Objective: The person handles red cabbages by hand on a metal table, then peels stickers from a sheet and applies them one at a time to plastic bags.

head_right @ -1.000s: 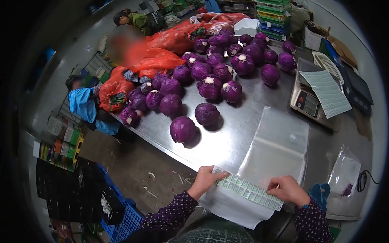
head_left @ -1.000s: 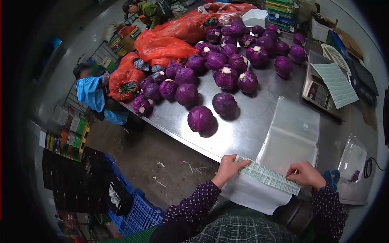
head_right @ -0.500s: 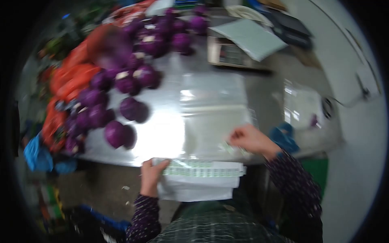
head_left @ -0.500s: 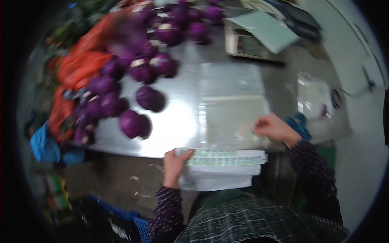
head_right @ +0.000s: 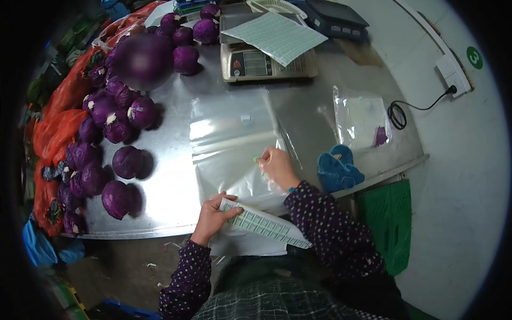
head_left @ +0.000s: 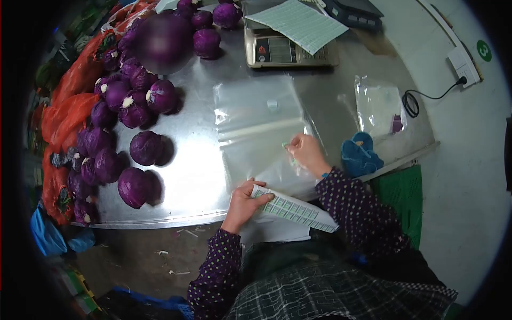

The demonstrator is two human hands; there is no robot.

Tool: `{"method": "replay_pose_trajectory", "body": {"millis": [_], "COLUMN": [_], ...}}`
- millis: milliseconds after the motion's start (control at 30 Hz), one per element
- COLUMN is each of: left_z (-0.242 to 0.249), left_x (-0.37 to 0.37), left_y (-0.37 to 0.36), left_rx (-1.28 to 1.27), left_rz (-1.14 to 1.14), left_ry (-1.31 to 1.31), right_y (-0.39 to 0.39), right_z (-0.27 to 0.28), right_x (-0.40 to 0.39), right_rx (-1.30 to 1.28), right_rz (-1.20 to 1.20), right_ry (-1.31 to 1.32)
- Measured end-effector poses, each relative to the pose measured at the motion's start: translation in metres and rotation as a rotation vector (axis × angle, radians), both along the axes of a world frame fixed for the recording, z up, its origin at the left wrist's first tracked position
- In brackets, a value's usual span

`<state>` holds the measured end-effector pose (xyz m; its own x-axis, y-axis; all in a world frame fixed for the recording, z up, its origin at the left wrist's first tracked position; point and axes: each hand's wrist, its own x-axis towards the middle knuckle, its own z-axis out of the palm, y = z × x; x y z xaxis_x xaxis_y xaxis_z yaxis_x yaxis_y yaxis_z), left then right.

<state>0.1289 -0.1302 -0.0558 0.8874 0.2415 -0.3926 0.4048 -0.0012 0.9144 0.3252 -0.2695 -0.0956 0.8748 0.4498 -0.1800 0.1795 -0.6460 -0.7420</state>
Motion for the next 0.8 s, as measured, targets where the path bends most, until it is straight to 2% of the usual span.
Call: {"method": "replay_pose_trajectory", "body": {"millis": [33, 100, 167, 200, 233, 267, 333, 400, 467, 500, 600, 667, 800], "left_z": [-0.009, -0.013, -0.008, -0.009, -0.011, -0.013, -0.022, -0.019, -0.010, -0.001, 0.015, 0.023, 0.022], "left_x": [-0.004, -0.006, -0.003, 0.000, 0.000, -0.004, -0.005, -0.007, -0.005, -0.006, -0.014, -0.020, -0.025], "left_y": [0.000, 0.002, 0.003, 0.005, 0.007, 0.007, 0.009, 0.012, 0.013, 0.014, 0.026, 0.035, 0.048], "left_rx": [0.028, 0.047, 0.084, 0.076, -0.062, -0.205, -0.107, -0.037, -0.236, -0.223, -0.210, -0.224, -0.240], "left_rz": [-0.003, 0.002, 0.013, 0.012, 0.048, 0.076, 0.059, 0.035, 0.179, 0.235, 0.274, 0.396, 0.483], "left_ry": [-0.011, -0.031, -0.027, -0.028, 0.011, 0.057, -0.016, -0.056, -0.042, 0.040, 0.031, 0.010, -0.004], "right_y": [-0.003, -0.015, -0.017, -0.016, -0.018, -0.020, -0.012, -0.014, -0.025, -0.034, -0.056, -0.063, -0.082], "right_z": [0.006, 0.035, 0.048, 0.045, 0.043, 0.044, 0.059, 0.061, 0.070, 0.079, 0.101, 0.120, 0.134], "right_x": [0.001, 0.022, 0.026, 0.018, 0.008, 0.003, 0.008, 0.011, 0.016, 0.019, 0.014, 0.011, -0.003], "right_rx": [-0.001, -0.174, -0.215, -0.079, 0.052, 0.033, 0.148, 0.151, 0.149, 0.172, 0.192, 0.159, 0.220], "right_rz": [-0.006, 0.081, 0.119, 0.196, 0.260, 0.238, -0.045, -0.073, -0.124, -0.075, -0.007, 0.087, 0.157], "right_ry": [0.013, -0.042, 0.049, 0.101, 0.164, 0.180, 0.664, 0.676, 0.690, 0.675, 0.618, 0.596, 0.529]}}
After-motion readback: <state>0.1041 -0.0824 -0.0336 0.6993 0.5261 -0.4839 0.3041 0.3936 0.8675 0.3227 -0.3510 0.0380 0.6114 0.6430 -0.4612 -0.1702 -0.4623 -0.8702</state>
